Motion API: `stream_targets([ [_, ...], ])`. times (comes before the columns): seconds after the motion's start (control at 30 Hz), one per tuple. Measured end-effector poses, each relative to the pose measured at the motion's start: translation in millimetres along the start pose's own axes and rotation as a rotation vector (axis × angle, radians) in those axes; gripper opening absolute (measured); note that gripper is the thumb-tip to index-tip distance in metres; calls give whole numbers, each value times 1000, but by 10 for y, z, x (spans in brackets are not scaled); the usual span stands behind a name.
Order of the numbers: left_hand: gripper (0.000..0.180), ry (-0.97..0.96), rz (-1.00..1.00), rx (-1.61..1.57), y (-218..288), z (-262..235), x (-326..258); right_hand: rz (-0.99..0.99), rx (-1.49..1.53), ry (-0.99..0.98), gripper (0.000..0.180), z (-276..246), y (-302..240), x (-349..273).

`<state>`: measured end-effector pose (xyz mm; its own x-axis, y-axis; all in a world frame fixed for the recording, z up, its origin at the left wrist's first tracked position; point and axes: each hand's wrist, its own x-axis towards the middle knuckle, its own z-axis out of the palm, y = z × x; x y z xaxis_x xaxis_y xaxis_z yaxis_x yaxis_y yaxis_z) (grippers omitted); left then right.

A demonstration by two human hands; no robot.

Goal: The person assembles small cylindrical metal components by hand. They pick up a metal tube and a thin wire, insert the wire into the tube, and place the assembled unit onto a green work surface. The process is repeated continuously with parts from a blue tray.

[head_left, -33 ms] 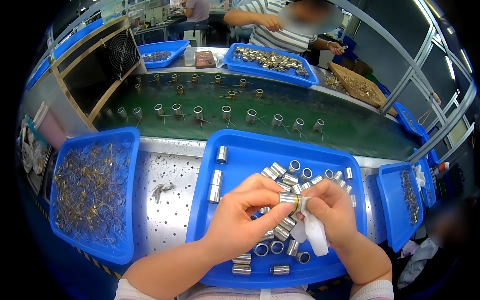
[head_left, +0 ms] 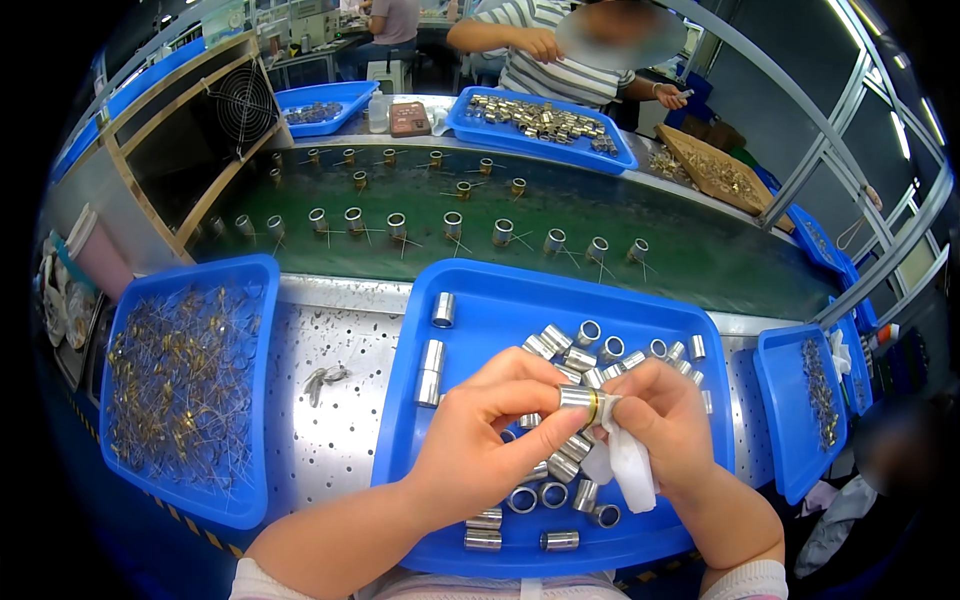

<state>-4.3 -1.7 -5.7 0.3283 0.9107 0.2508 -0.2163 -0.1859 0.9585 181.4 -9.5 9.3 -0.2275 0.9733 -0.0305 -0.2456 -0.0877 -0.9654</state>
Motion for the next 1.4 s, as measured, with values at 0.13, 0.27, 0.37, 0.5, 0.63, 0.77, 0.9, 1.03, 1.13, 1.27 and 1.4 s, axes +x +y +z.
stream_targets([
  [0.13,10,-16,110,122,-24,-4,7,-236,-172,-34,14,14,29,-11],
  [0.27,10,-16,130,137,-4,18,-2,-472,-405,-48,17,42,26,-46],
  [0.37,10,-13,197,226,55,26,-10,-513,-409,-35,17,69,54,-56],
  [0.5,13,21,312,318,88,57,-26,-350,-222,-7,17,107,6,-82],
  [0.63,18,-20,590,529,40,33,45,-187,-118,-4,15,82,-51,-77],
  [0.77,23,-77,787,668,40,31,89,-34,-53,-26,13,43,-110,-54],
  [0.9,25,-122,854,726,21,4,92,49,27,-37,13,20,-115,-50],
  [1.03,22,-52,744,621,40,16,83,-172,-100,-37,16,46,-56,-85],
  [1.13,20,-6,647,537,59,50,56,-435,-259,-73,20,47,12,-116],
  [1.27,20,-7,703,558,67,45,74,-410,-253,-59,18,47,12,-123],
  [1.4,22,-80,906,684,34,12,99,-86,-46,-55,15,30,-69,-81],
])
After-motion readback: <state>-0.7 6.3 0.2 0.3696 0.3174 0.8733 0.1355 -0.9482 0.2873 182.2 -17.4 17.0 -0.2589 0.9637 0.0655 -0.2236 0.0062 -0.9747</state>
